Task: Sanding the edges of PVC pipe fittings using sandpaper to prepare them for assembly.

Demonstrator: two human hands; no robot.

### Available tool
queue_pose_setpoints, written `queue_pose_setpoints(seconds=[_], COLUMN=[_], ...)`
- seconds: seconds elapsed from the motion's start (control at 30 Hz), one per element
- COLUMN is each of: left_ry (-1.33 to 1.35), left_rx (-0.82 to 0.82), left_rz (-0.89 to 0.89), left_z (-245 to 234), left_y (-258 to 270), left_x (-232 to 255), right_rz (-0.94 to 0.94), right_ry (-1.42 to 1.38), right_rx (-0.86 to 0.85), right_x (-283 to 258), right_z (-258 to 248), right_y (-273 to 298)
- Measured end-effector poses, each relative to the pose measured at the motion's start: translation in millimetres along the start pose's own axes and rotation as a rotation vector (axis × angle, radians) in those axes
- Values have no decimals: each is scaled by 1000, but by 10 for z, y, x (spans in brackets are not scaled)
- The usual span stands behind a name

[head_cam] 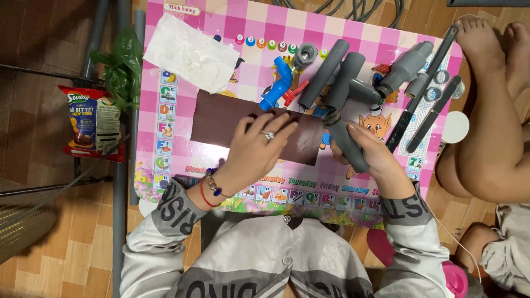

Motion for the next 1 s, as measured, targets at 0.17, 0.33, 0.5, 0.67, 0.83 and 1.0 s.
queue_pose_setpoints(seconds=[0.17,0.33,0.5,0.67,0.83,1.0], left_ry=[-153,-207,-310,-340,-236,-115], left_rx=[27,-204,-137,-45,108,0], left_rz=[-180,-441,-400,-374,-308,-154], left_z=[-295,5,121,137,0,93], left_y=[-43,135,75,-86,-306,-345], left_x=[-821,-1636,-1443,-1245,-904,-523], right_rz=[-29,13,99,108,172,154], right_ry=[38,224,253,263,329,428], right_rx=[-167,-254,-44,-72,36,46], right_x=[-50,-40,-26,-30,-90,-94], right_z=[-52,-87,-132,-89,9,42], right_y=[57,62,72,66,118,122])
Point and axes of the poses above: each hand's wrist, its own y-axis away from the middle knuckle, its own z-axis out of the palm, x = y × z, the point moved 3 cm from there along -y, towards the middle knuckle, and after that the axes turned 15 degrees about z, right-handed, at the moved point
